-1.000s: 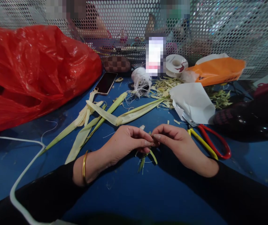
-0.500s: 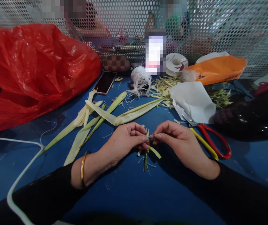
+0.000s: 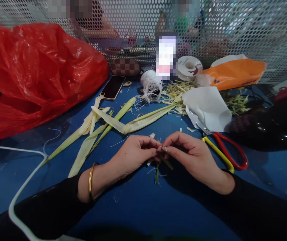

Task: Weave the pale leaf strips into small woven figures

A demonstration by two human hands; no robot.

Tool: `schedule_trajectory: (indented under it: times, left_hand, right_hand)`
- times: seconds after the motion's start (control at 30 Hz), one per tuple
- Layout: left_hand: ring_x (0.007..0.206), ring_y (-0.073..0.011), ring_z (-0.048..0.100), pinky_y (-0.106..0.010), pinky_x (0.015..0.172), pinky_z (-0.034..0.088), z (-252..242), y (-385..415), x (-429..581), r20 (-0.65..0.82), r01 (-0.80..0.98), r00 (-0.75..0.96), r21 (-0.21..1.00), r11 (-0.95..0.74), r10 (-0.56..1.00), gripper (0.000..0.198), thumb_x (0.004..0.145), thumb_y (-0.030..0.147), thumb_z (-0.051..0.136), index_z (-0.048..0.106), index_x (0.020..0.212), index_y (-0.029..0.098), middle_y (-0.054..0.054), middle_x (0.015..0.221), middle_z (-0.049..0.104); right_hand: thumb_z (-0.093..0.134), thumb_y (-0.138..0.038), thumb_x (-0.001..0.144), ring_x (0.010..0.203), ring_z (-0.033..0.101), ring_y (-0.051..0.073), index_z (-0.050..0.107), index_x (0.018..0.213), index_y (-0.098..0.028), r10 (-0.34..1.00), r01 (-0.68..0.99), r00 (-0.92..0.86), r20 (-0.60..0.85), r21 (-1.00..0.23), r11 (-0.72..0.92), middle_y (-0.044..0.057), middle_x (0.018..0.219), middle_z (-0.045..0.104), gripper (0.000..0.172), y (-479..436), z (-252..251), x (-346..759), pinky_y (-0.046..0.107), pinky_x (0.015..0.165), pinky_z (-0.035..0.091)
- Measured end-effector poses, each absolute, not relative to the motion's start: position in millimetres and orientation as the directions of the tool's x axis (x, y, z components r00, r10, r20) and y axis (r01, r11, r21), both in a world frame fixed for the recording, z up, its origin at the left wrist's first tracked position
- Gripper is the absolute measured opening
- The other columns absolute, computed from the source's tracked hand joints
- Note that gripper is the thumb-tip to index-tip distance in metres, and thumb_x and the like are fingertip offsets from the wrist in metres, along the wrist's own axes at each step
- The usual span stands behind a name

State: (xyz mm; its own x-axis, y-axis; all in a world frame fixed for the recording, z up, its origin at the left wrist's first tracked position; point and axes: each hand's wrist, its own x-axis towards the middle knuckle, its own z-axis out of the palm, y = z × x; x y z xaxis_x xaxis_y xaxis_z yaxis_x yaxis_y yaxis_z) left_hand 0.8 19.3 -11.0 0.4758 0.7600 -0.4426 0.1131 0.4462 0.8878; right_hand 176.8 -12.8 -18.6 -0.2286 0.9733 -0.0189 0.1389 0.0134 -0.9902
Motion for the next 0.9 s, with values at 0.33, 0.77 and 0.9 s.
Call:
schedule_trajectory:
  times: [0.33, 0.77, 0.9]
  left_hand:
    - [0.063, -0.0114, 0.062, -0.026, 0.067, 0.048, -11.7, 20.3, 1.3, -0.426, 0.094, 0.456, 0.896, 0.434, 0.782, 0.008, 0.075, 0.020, 0.069, 0.064, 0.075, 0.014, 0.000, 0.065, 0.065]
    - [0.060, -0.0095, 0.063, -0.024, 0.064, 0.049, -11.3, 21.2, 1.4, -0.436, 0.068, 0.446, 0.887, 0.456, 0.782, 0.010, 0.076, 0.017, 0.068, 0.059, 0.075, 0.014, 0.003, 0.065, 0.062]
    - [0.062, -0.0109, 0.064, -0.025, 0.065, 0.050, -12.8, 21.1, 0.9, -0.440, 0.068, 0.462, 0.883, 0.464, 0.770, 0.011, 0.079, 0.021, 0.065, 0.057, 0.077, 0.014, 0.001, 0.067, 0.064]
  right_hand:
    - [0.062, -0.024, 0.082, 0.060, 0.059, 0.011, 0.068, 0.083, -0.019, 0.986, 0.225, -0.152, -0.074, -0.974, -0.038, -0.001, 0.071, 0.064, 0.008, -2.0, -18.7, 184.1, 0.023, 0.057, 0.049]
    - [0.061, -0.023, 0.085, 0.063, 0.057, 0.013, 0.069, 0.074, -0.020, 0.969, 0.391, -0.245, 0.024, -0.912, 0.122, 0.000, 0.071, 0.065, 0.014, -5.2, -20.6, 182.6, 0.025, 0.062, 0.046]
    - [0.058, -0.022, 0.085, 0.060, 0.054, 0.012, 0.064, 0.072, -0.020, 0.974, 0.423, -0.224, 0.019, -0.899, 0.115, -0.001, 0.069, 0.062, 0.014, -4.6, -20.8, 181.6, 0.024, 0.057, 0.044]
